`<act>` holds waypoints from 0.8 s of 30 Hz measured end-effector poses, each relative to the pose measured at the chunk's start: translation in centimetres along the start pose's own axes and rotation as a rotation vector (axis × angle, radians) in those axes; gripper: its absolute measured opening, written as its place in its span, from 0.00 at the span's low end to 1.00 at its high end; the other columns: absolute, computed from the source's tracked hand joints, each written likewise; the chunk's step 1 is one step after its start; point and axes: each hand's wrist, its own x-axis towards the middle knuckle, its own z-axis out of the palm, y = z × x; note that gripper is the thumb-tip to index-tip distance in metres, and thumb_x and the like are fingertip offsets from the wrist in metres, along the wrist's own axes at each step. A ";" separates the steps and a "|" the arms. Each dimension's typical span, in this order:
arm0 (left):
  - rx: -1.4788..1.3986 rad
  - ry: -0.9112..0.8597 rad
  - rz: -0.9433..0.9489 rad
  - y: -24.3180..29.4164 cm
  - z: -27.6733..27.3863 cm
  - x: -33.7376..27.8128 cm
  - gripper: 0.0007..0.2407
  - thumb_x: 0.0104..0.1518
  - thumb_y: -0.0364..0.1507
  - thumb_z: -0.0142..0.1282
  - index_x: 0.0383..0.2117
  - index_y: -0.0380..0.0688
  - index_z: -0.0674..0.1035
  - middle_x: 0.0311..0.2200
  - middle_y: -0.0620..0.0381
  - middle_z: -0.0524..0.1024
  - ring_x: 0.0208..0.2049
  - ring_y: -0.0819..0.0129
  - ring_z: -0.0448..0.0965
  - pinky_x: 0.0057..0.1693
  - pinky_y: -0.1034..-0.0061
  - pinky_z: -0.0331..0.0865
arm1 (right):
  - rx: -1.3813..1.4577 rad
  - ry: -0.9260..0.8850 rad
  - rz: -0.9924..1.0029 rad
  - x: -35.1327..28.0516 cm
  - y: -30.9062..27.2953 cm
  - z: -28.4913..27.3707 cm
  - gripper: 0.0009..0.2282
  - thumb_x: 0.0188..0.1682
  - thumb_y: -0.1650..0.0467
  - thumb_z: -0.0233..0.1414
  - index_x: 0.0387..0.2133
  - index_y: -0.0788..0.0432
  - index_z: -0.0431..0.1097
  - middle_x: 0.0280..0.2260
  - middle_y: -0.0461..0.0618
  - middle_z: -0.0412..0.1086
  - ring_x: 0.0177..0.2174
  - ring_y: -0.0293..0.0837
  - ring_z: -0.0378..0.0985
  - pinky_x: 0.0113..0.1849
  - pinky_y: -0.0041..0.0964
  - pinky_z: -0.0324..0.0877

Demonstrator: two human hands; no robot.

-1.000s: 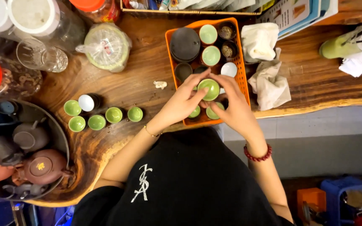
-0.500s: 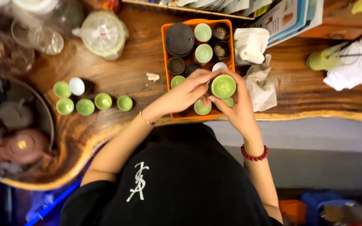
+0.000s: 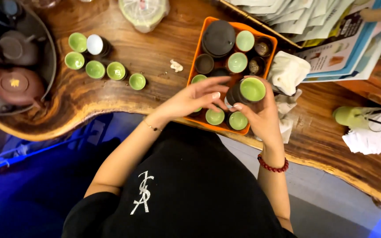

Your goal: Sorting, wiping, and organizing small tea cups on a wooden counter.

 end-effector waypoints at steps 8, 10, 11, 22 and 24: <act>-0.218 -0.031 0.027 -3.1 0.3 -0.1 0.24 0.69 0.29 0.53 0.70 0.38 0.63 0.60 0.54 0.73 0.56 0.72 0.74 0.63 0.73 0.71 | -0.477 0.010 -0.020 -0.1 -4.7 3.3 0.27 0.41 0.75 0.65 0.56 0.60 0.65 0.55 0.48 0.67 0.50 0.42 0.75 0.41 0.34 0.76; -0.171 -0.048 0.051 -2.5 -0.2 -0.4 0.24 0.69 0.28 0.54 0.70 0.38 0.64 0.61 0.55 0.72 0.58 0.73 0.73 0.65 0.74 0.70 | -0.606 -0.017 -0.042 -0.4 -5.0 3.4 0.27 0.39 0.75 0.67 0.54 0.60 0.67 0.54 0.50 0.70 0.51 0.43 0.76 0.45 0.34 0.74; -0.154 -0.068 0.047 -2.0 -0.5 -0.7 0.23 0.68 0.27 0.55 0.69 0.37 0.65 0.61 0.55 0.72 0.58 0.73 0.74 0.65 0.74 0.70 | -0.629 -0.028 -0.078 -0.7 -4.7 3.4 0.27 0.40 0.75 0.67 0.54 0.60 0.67 0.54 0.51 0.72 0.51 0.45 0.76 0.49 0.37 0.72; -0.478 -0.235 -0.096 -7.0 -2.5 -1.1 0.23 0.65 0.23 0.57 0.67 0.37 0.65 0.47 0.57 0.77 0.40 0.75 0.78 0.46 0.80 0.72 | -0.640 -0.153 -0.266 -0.9 -4.0 4.1 0.31 0.34 0.72 0.68 0.55 0.59 0.67 0.54 0.54 0.70 0.55 0.52 0.72 0.56 0.43 0.67; -0.483 -0.230 -0.082 -7.2 -2.4 -1.0 0.24 0.66 0.23 0.57 0.68 0.37 0.65 0.46 0.58 0.77 0.39 0.77 0.77 0.46 0.81 0.71 | -0.766 -0.147 -0.172 -1.0 -4.8 4.2 0.28 0.37 0.74 0.65 0.55 0.59 0.67 0.54 0.55 0.70 0.54 0.53 0.73 0.54 0.43 0.68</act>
